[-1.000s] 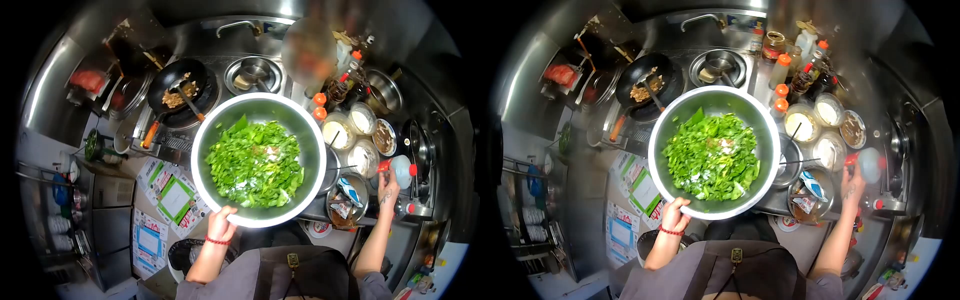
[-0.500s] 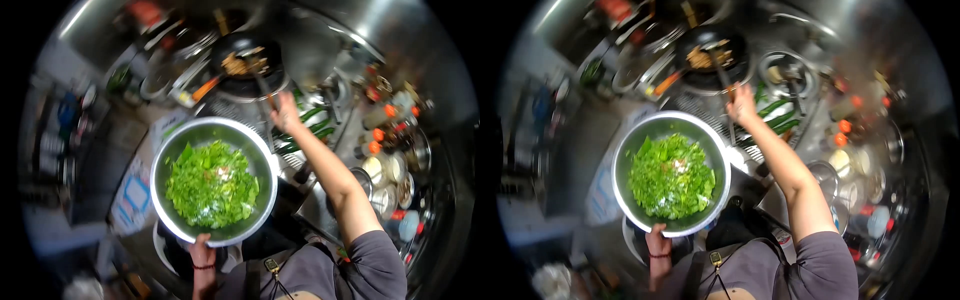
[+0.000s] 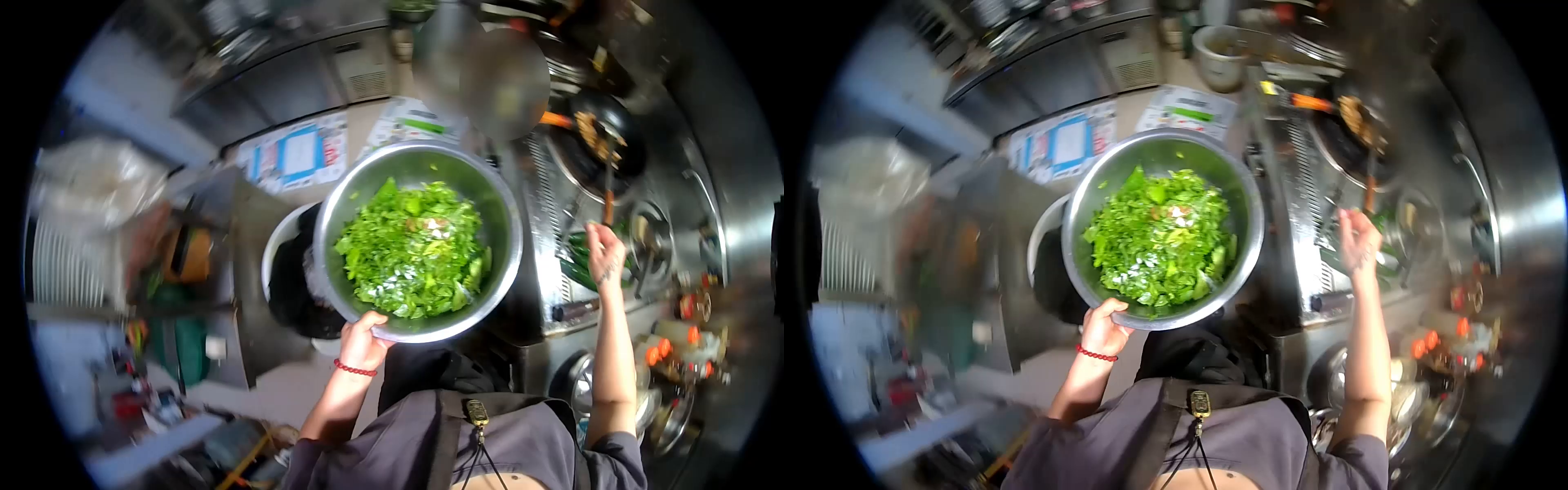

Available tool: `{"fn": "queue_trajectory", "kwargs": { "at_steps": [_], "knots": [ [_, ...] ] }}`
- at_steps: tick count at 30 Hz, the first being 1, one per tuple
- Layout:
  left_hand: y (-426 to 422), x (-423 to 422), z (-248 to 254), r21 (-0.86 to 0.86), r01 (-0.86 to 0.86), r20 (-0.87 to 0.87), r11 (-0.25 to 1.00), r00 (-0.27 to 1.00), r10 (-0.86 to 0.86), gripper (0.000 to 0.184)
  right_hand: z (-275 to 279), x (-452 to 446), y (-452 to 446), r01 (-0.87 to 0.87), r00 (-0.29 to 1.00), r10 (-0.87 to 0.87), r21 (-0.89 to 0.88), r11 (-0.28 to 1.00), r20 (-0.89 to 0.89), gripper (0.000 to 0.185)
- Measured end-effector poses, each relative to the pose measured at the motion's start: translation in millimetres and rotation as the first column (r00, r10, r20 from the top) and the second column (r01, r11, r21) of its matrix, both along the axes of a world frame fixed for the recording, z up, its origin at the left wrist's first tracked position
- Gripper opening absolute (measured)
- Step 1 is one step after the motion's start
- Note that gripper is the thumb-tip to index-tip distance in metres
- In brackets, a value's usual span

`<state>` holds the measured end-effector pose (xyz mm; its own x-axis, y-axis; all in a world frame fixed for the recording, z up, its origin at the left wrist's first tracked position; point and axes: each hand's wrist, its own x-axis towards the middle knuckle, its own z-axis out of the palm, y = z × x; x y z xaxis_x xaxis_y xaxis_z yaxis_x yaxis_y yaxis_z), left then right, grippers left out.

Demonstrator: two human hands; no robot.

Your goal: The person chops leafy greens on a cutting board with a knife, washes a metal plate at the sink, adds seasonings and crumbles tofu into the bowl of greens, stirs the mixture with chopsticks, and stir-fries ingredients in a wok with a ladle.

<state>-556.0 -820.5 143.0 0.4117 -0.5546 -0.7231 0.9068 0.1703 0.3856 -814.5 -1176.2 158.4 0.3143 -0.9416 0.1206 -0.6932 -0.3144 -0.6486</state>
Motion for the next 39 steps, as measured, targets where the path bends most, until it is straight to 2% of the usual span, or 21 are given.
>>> {"fn": "queue_trajectory", "kwargs": {
  "at_steps": [3,5,6,7,9,10,14,15,19,20,21,24,26,28,29,30,33,35,37,38,39],
  "knots": [
    [-0.2,2.0,-7.0,0.043,-0.043,-0.052,0.998,0.998,0.046,0.035,5.4,23.5,-34.0,-0.022,1.000,0.021,0.183,0.983,0.007,0.027],
    [1.3,4.5,-20.0,0.032,-0.044,-0.065,0.999,0.997,0.046,0.036,-1.5,43.4,-54.5,-0.259,0.942,0.241,0.052,0.964,0.235,0.025],
    [-9.6,7.9,4.6,0.110,-0.082,-0.057,0.991,0.994,0.089,0.012,-4.2,53.7,-60.2,-0.308,0.926,0.298,0.007,0.951,0.233,0.025],
    [-5.6,8.8,-10.4,0.051,-0.113,-0.069,0.992,0.991,0.117,0.018,-4.4,59.6,-67.6,-0.346,0.912,0.346,-0.042,0.937,0.219,0.027],
    [-14.7,-0.7,-7.8,0.203,-0.133,0.011,0.970,0.991,0.134,0.026,-49.4,63.8,-116.0,-0.447,0.888,0.442,0.015,0.894,0.131,0.029],
    [-18.8,-4.8,-8.4,0.257,-0.154,0.005,0.954,0.987,0.158,0.033,-36.5,80.0,-111.7,-0.465,0.885,0.460,0.093,0.881,0.066,0.028],
    [-37.8,-26.2,5.7,0.312,-0.300,0.031,0.901,0.952,0.306,0.038,-98.7,100.0,-141.6,-0.489,0.870,0.490,0.196,0.850,0.046,0.025],
    [-31.0,-32.6,-40.0,0.281,-0.348,0.019,0.894,0.934,0.358,0.040,-136.8,107.3,-141.7,-0.469,0.871,0.490,0.231,0.852,-0.039,0.023],
    [-51.0,-63.6,-63.7,0.219,-0.521,0.087,0.825,0.853,0.515,0.036,-224.4,116.7,-140.1,-0.692,0.720,0.690,0.141,0.708,0.071,0.014],
    [-58.1,-74.3,-72.2,0.196,-0.564,0.120,0.802,0.826,0.551,0.038,-227.4,123.8,-137.0,-0.649,0.746,0.661,0.299,0.700,0.072,0.015],
    [-66.6,-85.4,-75.0,0.176,-0.600,0.145,0.780,0.800,0.583,0.040,-229.3,131.2,-140.0,-0.692,0.703,0.708,0.301,0.656,0.072,0.016],
    [-74.6,-101.1,-128.8,0.163,-0.671,0.158,0.724,0.742,0.652,0.030,-245.6,171.5,-154.5,-0.805,0.583,0.810,-0.090,0.587,0.069,0.021],
    [-71.8,-118.6,-181.4,0.134,-0.749,0.134,0.649,0.663,0.737,0.015,-245.5,199.5,-162.0,-0.811,0.554,0.823,-0.143,0.567,0.121,0.032],
    [-88.8,-134.3,-215.9,0.121,-0.750,0.539,0.650,0.599,0.592,0.009,-278.8,222.7,-171.9,-0.827,0.510,0.826,-0.125,0.547,0.241,0.039],
    [-95.9,-135.4,-207.4,0.054,-0.825,0.254,0.563,0.557,0.791,0.009,-284.2,234.7,-178.4,-0.840,0.497,0.813,-0.068,0.539,0.302,0.041],
    [-105.7,-144.9,-218.3,0.054,-0.829,0.242,0.556,0.551,0.798,0.009,-310.9,249.1,-184.4,-0.879,0.431,0.832,-0.045,0.474,0.349,0.041],
    [-128.2,-157.0,-256.3,0.065,-0.840,0.323,0.539,0.529,0.785,0.015,-290.7,275.3,-162.9,-0.938,0.332,0.941,-0.086,0.336,0.064,0.030],
    [-143.7,-176.5,-280.2,0.042,-0.904,0.399,0.426,0.406,0.822,0.005,-302.1,286.8,-167.4,-0.949,0.253,0.967,-0.185,0.254,0.032,0.031],
    [-132.2,-159.3,-274.6,0.131,-0.913,0.398,0.387,0.406,0.823,0.007,-290.0,318.0,-157.3,-0.937,0.226,0.970,-0.252,0.242,0.091,0.032],
    [-134.8,-156.6,-284.2,0.157,-0.948,0.417,0.276,0.317,0.852,0.008,-293.7,329.6,-159.2,-0.936,0.221,0.970,-0.257,0.241,0.105,0.034],
    [-142.7,-155.2,-294.2,0.173,-0.971,0.434,0.163,0.224,0.873,0.009,-307.4,342.8,-170.1,-0.879,0.168,0.980,-0.433,0.197,0.106,0.034]
  ]
}}
